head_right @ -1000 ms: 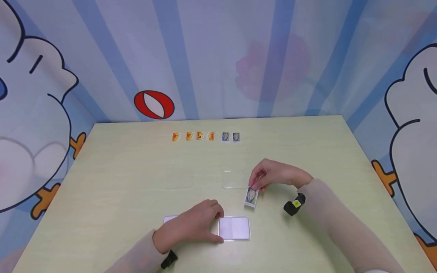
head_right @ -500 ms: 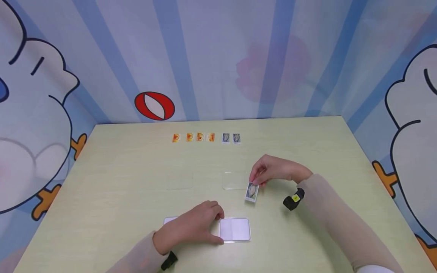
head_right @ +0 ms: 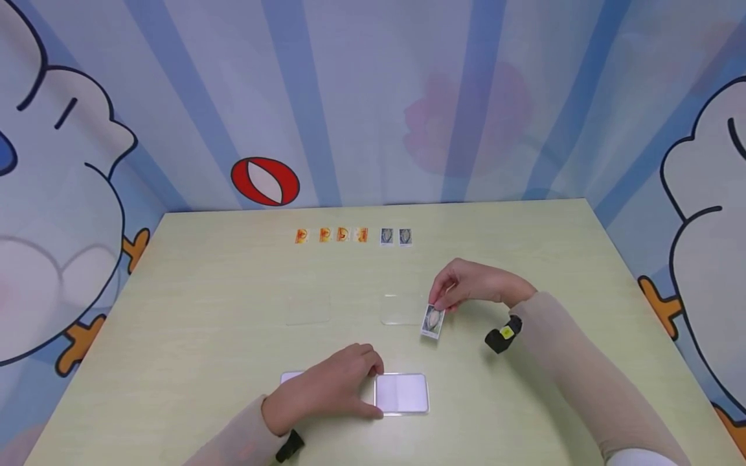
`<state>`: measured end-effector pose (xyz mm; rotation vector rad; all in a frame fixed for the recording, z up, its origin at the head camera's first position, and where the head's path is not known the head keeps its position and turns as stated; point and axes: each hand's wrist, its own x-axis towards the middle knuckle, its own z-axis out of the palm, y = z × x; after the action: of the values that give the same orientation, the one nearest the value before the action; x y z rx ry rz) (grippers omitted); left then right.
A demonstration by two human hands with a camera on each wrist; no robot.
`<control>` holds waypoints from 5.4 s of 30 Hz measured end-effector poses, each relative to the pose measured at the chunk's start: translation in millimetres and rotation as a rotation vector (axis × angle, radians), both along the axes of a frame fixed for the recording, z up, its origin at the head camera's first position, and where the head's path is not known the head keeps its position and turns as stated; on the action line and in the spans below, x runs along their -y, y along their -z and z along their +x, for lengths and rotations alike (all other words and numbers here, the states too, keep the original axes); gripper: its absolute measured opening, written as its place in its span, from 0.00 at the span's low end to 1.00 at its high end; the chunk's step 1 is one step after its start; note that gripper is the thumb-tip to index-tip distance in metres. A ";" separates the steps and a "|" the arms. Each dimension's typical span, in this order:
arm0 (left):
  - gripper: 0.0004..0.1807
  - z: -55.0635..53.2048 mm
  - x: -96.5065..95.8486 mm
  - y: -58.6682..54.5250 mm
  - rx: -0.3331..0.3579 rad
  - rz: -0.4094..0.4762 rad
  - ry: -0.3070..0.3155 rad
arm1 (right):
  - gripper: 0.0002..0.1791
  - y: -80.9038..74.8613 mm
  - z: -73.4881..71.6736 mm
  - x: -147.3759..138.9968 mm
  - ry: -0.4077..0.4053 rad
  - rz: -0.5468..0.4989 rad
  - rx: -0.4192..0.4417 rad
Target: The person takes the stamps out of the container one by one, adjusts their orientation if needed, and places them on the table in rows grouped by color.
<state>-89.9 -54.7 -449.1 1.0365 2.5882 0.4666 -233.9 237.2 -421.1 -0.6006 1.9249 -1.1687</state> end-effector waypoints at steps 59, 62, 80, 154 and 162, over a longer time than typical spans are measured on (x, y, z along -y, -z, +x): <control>0.29 1.4 -0.4 -0.2 -0.027 -0.017 0.003 | 0.11 -3.0 -35.1 -10.1 0.083 0.031 0.027; 0.29 1.3 -0.5 0.0 -0.026 -0.017 0.004 | 0.11 -1.7 -36.6 -11.9 0.087 0.028 0.027; 0.29 1.8 -0.2 0.0 -0.003 -0.007 -0.006 | 0.11 -6.3 -48.0 -15.2 0.108 0.049 -0.003; 0.29 2.7 2.4 0.6 -0.003 -0.009 -0.007 | 0.13 -20.4 -104.2 -1.8 0.178 0.150 -0.139; 0.29 2.1 3.0 -1.0 -0.022 -0.014 -0.001 | 0.11 -20.3 -111.5 2.6 0.202 0.137 -0.174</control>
<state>-87.8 -57.7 -448.1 1.0408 2.6082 0.4385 -345.4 234.6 -400.8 -0.4552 2.2361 -1.1264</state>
